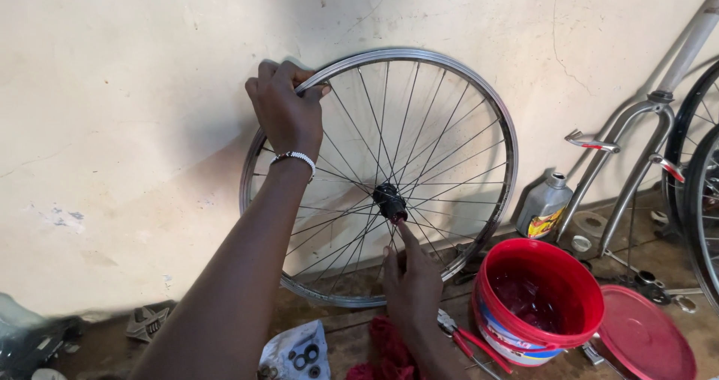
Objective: Cleaning bicycle cassette gears using a rag and cleaning solution at a workbench
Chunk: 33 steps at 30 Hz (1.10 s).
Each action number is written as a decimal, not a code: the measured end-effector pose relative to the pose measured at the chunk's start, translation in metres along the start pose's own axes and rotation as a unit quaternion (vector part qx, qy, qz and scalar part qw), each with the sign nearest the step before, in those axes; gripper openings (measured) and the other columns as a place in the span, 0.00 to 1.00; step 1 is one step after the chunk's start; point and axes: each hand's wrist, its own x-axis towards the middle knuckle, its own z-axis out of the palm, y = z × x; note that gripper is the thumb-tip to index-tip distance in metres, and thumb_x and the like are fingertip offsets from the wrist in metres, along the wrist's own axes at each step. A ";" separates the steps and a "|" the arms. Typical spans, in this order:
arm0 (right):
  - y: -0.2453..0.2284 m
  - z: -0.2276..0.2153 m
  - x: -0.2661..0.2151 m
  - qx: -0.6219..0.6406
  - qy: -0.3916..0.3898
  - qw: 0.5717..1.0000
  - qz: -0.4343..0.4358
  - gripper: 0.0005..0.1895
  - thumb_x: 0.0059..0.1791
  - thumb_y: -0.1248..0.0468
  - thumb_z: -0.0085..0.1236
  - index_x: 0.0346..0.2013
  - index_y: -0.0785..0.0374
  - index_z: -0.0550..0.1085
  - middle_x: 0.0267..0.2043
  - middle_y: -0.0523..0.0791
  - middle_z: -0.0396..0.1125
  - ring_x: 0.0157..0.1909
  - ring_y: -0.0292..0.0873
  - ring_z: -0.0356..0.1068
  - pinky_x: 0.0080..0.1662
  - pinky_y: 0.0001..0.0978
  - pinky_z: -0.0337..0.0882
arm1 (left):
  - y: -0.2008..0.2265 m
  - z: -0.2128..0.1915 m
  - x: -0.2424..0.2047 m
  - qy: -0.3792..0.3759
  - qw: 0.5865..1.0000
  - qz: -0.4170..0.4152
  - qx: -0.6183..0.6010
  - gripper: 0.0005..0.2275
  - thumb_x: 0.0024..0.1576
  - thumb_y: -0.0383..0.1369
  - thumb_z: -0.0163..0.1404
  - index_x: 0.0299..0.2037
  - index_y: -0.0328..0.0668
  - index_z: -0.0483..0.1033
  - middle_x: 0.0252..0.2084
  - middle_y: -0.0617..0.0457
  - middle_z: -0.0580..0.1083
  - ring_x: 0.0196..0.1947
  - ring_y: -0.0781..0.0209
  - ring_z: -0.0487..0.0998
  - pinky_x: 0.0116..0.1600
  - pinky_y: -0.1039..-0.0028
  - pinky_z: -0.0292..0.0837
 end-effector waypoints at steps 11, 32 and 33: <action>-0.009 0.021 -0.008 0.415 -0.035 0.900 0.131 0.37 0.43 0.68 0.53 0.66 0.55 0.54 0.15 0.41 0.60 0.22 0.34 0.65 0.30 0.27 0.70 | -0.009 0.005 0.000 0.017 1.000 0.020 0.002 0.11 0.37 0.22 0.61 0.26 0.46 0.73 0.30 0.58 0.67 0.34 0.54 0.61 0.29 0.68 0.62; 0.039 0.077 -0.087 0.287 -0.263 0.920 0.043 0.15 0.44 0.58 0.53 0.41 0.61 0.77 0.30 0.43 0.73 0.34 0.35 0.71 0.36 0.26 0.71 | -0.037 -0.106 -0.070 -0.099 0.990 0.101 -0.004 0.14 0.51 0.24 0.52 0.47 0.47 0.69 0.41 0.52 0.68 0.40 0.53 0.64 0.45 0.63 0.62; 0.040 0.087 -0.096 0.252 -0.299 0.919 0.050 0.15 0.44 0.58 0.52 0.40 0.61 0.78 0.31 0.43 0.74 0.36 0.35 0.72 0.37 0.24 0.70 | -0.050 -0.121 -0.085 -0.101 0.992 0.069 -0.040 0.05 0.51 0.24 0.49 0.34 0.43 0.76 0.27 0.54 0.71 0.26 0.60 0.68 0.34 0.69 0.64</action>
